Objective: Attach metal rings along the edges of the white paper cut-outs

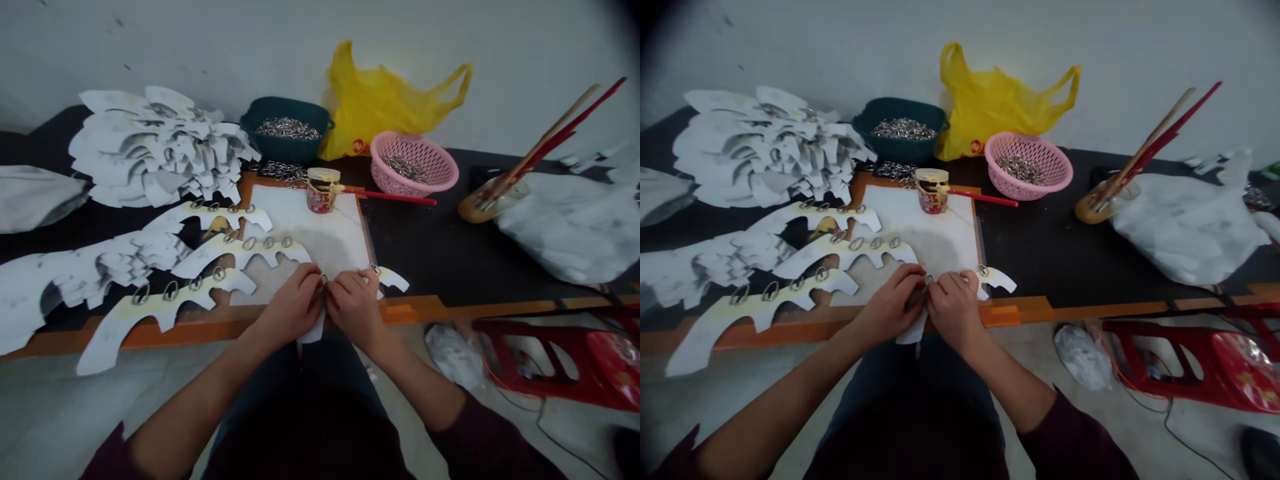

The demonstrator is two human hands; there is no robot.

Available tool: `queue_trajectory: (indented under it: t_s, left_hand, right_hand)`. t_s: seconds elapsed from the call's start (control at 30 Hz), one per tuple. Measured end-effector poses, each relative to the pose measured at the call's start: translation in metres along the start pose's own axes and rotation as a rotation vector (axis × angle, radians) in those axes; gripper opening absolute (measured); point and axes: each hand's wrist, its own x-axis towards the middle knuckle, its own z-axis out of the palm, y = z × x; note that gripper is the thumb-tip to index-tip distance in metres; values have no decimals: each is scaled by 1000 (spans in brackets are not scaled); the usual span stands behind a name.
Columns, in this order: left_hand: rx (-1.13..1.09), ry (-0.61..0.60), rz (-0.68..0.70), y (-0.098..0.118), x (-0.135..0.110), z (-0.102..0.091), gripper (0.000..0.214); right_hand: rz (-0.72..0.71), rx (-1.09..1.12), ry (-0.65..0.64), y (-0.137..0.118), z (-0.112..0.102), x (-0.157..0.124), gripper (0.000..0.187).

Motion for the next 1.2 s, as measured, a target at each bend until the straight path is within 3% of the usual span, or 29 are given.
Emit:
queue_trajectory:
  t_s: [0.3,0.47,0.7,0.93,1.2]
  left_hand:
    - [56,84,-45,1,4,9,13]
    - [59,69,-122,-1,7,10,14]
    - [-31,26,-25,-4,2,1,8]
    - [28,16,18,-5,3,2,9]
    - [74,19,57,-8,2,6,14]
  right_hand:
    - [-35,161,-43,11,-10,0,9]
    - [26,97,-16,4,-5,2,7]
    - [-38,82,-52,7,-6,5,12]
    - [-31,132,-76,10,-8,2,10]
    - [-18,158,16,10,-2,-4,9]
